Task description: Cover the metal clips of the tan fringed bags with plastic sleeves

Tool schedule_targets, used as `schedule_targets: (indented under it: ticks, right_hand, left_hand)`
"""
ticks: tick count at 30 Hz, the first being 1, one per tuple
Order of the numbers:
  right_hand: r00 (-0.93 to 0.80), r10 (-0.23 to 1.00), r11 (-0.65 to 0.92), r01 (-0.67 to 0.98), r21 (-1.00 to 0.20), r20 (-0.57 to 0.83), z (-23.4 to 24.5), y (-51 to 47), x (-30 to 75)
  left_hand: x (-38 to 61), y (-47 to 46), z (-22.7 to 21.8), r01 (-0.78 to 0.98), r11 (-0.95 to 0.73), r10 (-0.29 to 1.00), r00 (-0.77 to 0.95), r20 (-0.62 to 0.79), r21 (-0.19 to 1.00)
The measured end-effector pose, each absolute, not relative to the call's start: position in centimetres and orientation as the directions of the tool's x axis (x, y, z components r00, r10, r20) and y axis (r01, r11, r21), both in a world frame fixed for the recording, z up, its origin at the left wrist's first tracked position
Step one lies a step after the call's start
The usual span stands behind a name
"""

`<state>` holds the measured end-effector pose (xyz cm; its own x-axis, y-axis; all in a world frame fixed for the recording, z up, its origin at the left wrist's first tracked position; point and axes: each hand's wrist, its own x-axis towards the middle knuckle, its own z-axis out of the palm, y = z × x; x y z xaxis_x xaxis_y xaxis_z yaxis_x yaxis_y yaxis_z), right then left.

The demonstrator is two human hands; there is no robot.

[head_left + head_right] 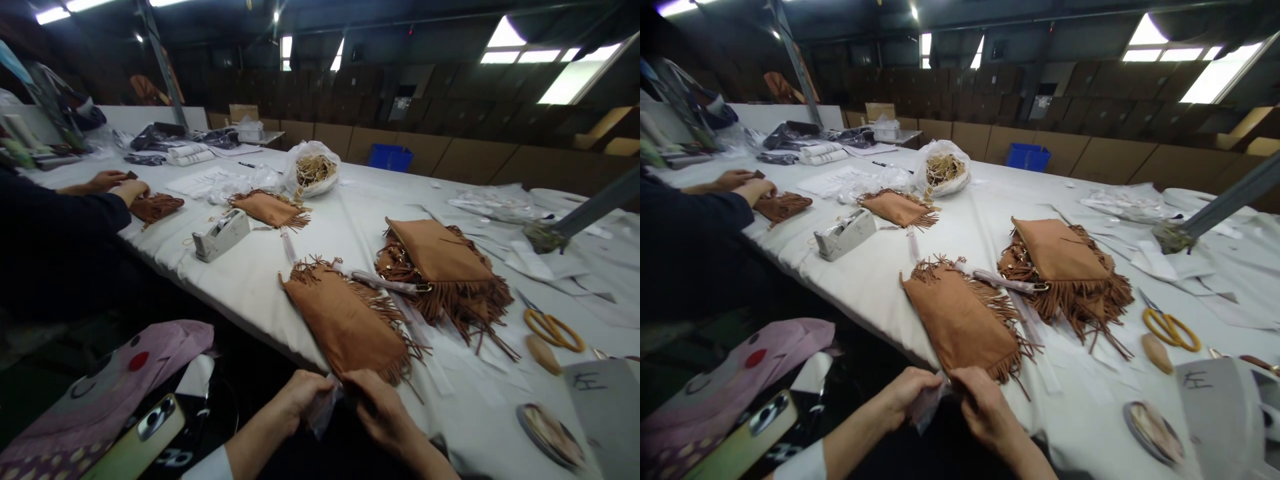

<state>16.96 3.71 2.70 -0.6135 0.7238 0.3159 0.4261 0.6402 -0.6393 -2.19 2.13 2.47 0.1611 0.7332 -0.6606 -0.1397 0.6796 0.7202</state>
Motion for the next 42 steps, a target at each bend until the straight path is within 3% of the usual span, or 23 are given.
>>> schedule_targets:
  ticks: [5,8,10,12,14,16,19,25,29,31,37,42]
  right_hand:
    - [-0.536,0.756,0.625,0.417,-0.659,0.377,2.5,2.3,17.2]
    - [-0.307,0.891,0.448,0.466,-0.763,0.335,2.1,0.4,17.1]
    - [-0.072,0.988,0.154,0.451,-0.879,0.136,1.5,-0.9,16.5]
    - [0.053,0.980,-0.199,0.301,-0.933,-0.192,0.5,-1.9,15.4]
    - [0.012,0.896,-0.444,0.080,-0.893,-0.444,-0.4,-2.2,13.8]
    - [-0.048,0.842,-0.539,-0.126,-0.833,-0.538,-0.8,-2.1,12.1]
    - [-0.024,0.836,-0.526,-0.315,-0.790,-0.548,-0.6,-1.5,10.2]
    - [0.059,0.850,-0.472,-0.355,-0.807,-0.523,0.2,-0.9,9.2]
    - [0.047,0.854,-0.477,-0.326,-0.816,-0.518,0.3,-1.0,9.2]
    - [0.042,0.855,-0.481,-0.303,-0.822,-0.516,0.1,-1.0,9.3]
    - [0.074,0.887,-0.440,-0.162,-0.883,-0.455,-0.7,-0.9,9.8]
    - [0.129,0.875,-0.442,-0.184,-0.878,-0.467,-0.7,-1.0,9.8]
  left_hand:
    - [-1.4,1.5,1.6,-0.146,0.614,0.787,0.037,-0.616,0.776]
    - [-1.6,1.4,1.4,-0.100,0.547,0.834,-0.012,-0.551,0.831]
    - [-1.7,1.3,1.5,-0.082,0.507,0.859,-0.028,-0.511,0.858]
    - [-1.8,1.4,1.7,-0.094,0.494,0.867,-0.019,-0.497,0.865]
    - [-1.9,1.4,1.9,-0.115,0.497,0.866,0.007,-0.500,0.860]
    - [-1.9,1.5,2.0,-0.121,0.501,0.865,0.030,-0.501,0.857]
    - [-2.2,1.6,1.8,-0.101,0.496,0.868,0.032,-0.496,0.862]
    - [-3.6,1.3,1.0,-0.182,0.513,0.855,0.022,-0.518,0.839]
    - [-4.1,0.5,1.4,-0.204,0.697,0.709,0.344,-0.616,0.688]
    - [-3.9,0.2,1.6,-0.166,0.708,0.682,0.411,-0.604,0.687]
    - [-2.5,0.1,1.2,-0.115,0.588,0.802,0.214,-0.558,0.801]
    - [-1.5,-0.7,0.2,-0.127,0.495,0.869,0.036,-0.494,0.860]
